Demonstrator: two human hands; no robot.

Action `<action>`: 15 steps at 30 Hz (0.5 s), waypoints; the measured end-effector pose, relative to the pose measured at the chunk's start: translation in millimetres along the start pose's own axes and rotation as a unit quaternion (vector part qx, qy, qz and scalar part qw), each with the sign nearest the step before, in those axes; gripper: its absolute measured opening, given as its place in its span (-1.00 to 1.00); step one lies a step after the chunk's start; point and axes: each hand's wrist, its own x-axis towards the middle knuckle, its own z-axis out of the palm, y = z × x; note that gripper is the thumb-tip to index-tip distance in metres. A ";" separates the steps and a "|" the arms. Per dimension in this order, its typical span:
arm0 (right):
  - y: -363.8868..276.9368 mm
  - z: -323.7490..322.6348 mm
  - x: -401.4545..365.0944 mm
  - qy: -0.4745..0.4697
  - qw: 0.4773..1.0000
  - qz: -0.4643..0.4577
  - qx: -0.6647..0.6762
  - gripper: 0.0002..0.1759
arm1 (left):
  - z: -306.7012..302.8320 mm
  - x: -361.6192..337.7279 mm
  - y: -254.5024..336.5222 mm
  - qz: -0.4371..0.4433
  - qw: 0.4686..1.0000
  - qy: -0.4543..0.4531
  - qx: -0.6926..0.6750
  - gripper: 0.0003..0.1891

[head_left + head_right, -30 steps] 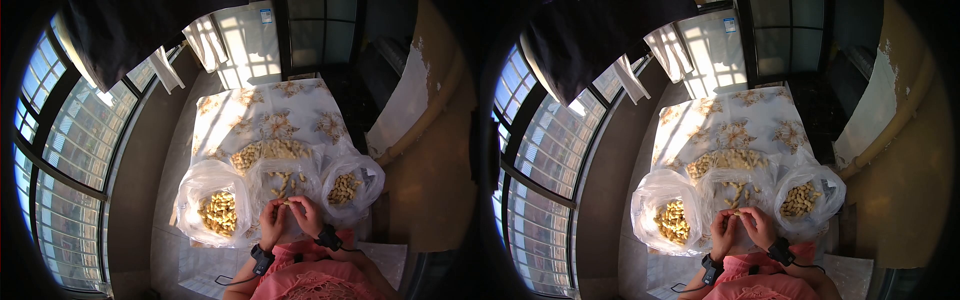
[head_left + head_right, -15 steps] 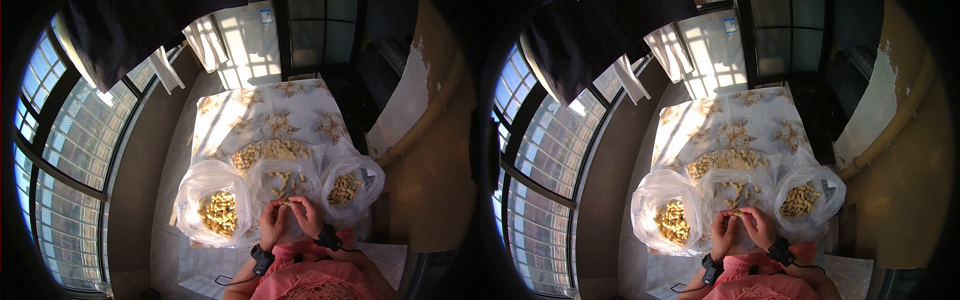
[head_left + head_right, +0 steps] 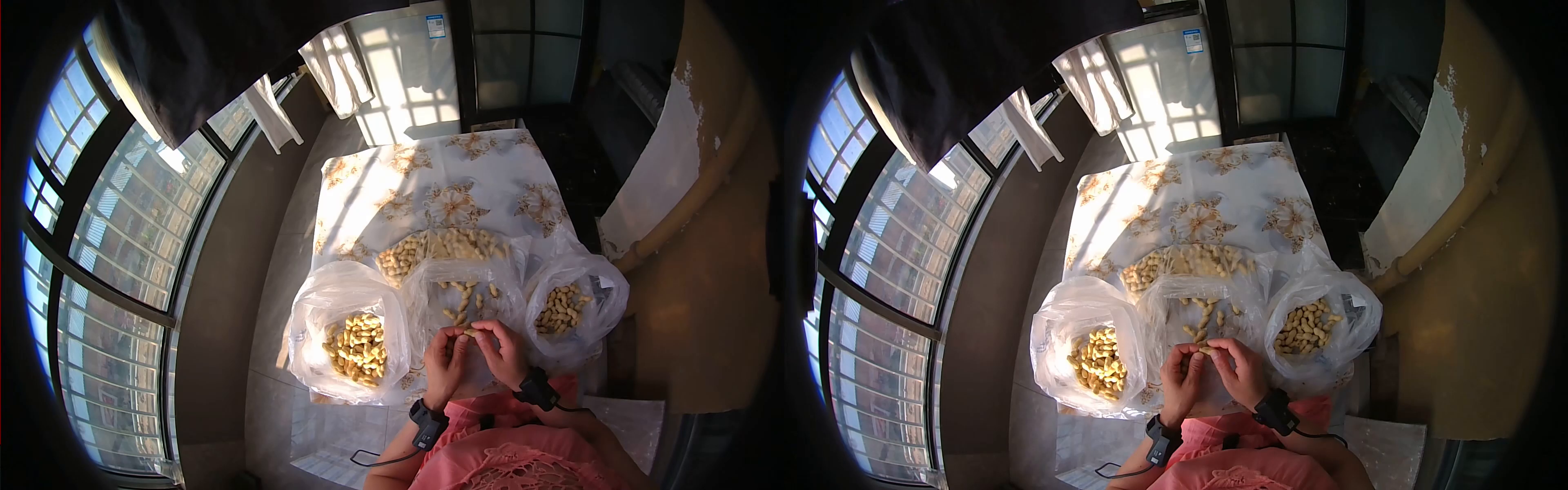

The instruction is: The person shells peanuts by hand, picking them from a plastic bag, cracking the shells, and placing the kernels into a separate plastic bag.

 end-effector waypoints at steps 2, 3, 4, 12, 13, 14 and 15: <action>0.4 0.5 -0.1 0.001 1.000 0.001 0.015 -0.81 | 0.1 0.0 0.7 -0.001 1.000 0.000 -0.004 -0.86; 0.4 0.5 0.0 0.001 1.000 0.001 0.015 -0.81 | -0.1 0.0 0.9 -0.002 1.000 0.000 -0.003 -0.86; 0.2 0.4 0.1 0.000 1.000 0.002 0.015 -0.81 | -0.2 0.0 1.2 -0.003 1.000 0.000 -0.003 -0.86; -2.4 -0.7 0.5 -0.003 1.000 0.002 0.009 -0.81 | -0.4 0.0 6.0 -0.004 1.000 -0.002 0.003 -0.85; -1.1 -0.5 0.2 -0.003 1.000 0.002 0.011 -0.81 | -0.4 0.0 6.0 -0.005 1.000 -0.003 0.004 -0.85; -0.5 -0.3 0.1 -0.003 1.000 0.003 0.013 -0.81 | -0.4 0.1 5.7 -0.005 1.000 -0.003 0.004 -0.85; -0.6 -0.4 0.1 -0.003 1.000 0.003 0.013 -0.81 | -0.2 0.1 5.4 -0.005 1.000 -0.002 0.002 -0.85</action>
